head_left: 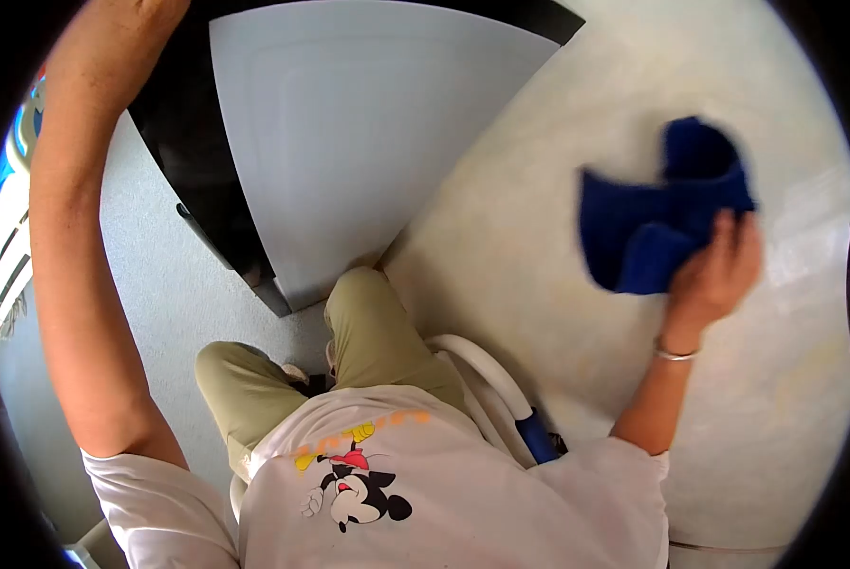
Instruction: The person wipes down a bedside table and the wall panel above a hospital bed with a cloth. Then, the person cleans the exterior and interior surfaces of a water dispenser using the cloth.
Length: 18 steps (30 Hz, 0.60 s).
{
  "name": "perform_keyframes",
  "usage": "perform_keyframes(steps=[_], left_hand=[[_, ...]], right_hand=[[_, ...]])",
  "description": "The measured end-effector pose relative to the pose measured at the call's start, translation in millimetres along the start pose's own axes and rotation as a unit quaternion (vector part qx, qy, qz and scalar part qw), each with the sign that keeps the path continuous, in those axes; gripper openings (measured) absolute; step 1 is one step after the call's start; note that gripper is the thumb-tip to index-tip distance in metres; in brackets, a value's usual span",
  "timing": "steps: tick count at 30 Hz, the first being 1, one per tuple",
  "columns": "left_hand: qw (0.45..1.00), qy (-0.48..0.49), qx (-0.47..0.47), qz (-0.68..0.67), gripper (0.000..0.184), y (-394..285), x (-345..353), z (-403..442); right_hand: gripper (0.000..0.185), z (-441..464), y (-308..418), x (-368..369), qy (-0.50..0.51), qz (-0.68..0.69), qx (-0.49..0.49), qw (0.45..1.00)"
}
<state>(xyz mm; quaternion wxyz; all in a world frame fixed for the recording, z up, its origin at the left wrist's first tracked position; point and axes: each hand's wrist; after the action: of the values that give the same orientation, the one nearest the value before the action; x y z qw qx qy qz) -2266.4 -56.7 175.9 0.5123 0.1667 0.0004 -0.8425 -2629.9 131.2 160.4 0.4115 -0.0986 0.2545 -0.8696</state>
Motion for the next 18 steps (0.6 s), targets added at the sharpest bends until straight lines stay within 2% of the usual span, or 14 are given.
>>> perform_keyframes(steps=[3, 4, 7, 8, 9, 10, 11, 13, 14, 16, 17, 18], left_hand=[[0.999, -0.013, -0.025, -0.024, 0.053, -1, 5, -4], [0.999, -0.013, -0.024, -0.029, 0.055, -2, 6, -5], [0.997, -0.036, -0.034, -0.06, 0.056, 19, 17, -12], [0.995, 0.025, -0.055, -0.084, 0.055, 29, 18, -13], [0.987, 0.084, -0.077, -0.109, 0.055, 35, 18, -12], [0.988, 0.084, -0.074, -0.102, 0.055, 32, 15, -10], [0.991, 0.058, -0.062, -0.099, 0.055, 23, 12, -8], [0.994, 0.022, -0.044, -0.094, 0.054, 14, 11, -9], [0.995, 0.01, -0.037, -0.091, 0.053, 13, 12, -11], [0.996, -0.002, -0.038, -0.082, 0.049, 16, 16, -11], [0.997, -0.001, -0.038, -0.071, 0.047, 12, 13, -10], [0.997, 0.0, -0.037, -0.061, 0.045, 9, 11, -9]], right_hand=[[0.024, -78, 64, 13, 0.157, 0.172, -0.037, 0.972], [0.026, -100, 87, 12, 0.217, 0.199, -0.069, 0.953], [0.031, -169, 145, 26, 0.316, 0.253, -0.147, 0.902], [0.033, -189, 162, 31, 0.352, 0.269, -0.174, 0.88], [0.033, -211, 177, 35, 0.38, 0.274, -0.206, 0.859], [0.033, -231, 190, 39, 0.406, 0.278, -0.237, 0.838], [0.033, -248, 200, 42, 0.4, 0.283, -0.237, 0.839], [0.029, -277, 217, 44, 0.45, 0.298, -0.346, 0.767], [0.029, -288, 223, 46, 0.446, 0.301, -0.347, 0.768], [0.025, -299, 239, 54, 0.522, 0.284, -0.388, 0.704], [0.028, -294, 246, 60, 0.555, 0.247, -0.394, 0.69], [0.03, -276, 251, 66, 0.543, 0.238, -0.349, 0.725]])
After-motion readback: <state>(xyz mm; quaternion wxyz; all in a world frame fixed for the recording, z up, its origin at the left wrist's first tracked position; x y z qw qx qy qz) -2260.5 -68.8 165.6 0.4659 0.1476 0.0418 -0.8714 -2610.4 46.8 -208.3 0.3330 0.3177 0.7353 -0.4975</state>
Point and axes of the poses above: each hand's wrist, its own z-axis towards the middle knuckle, its own x-axis out of the palm, y = z × x, and after that the axes turned 8 degrees about x, right-handed
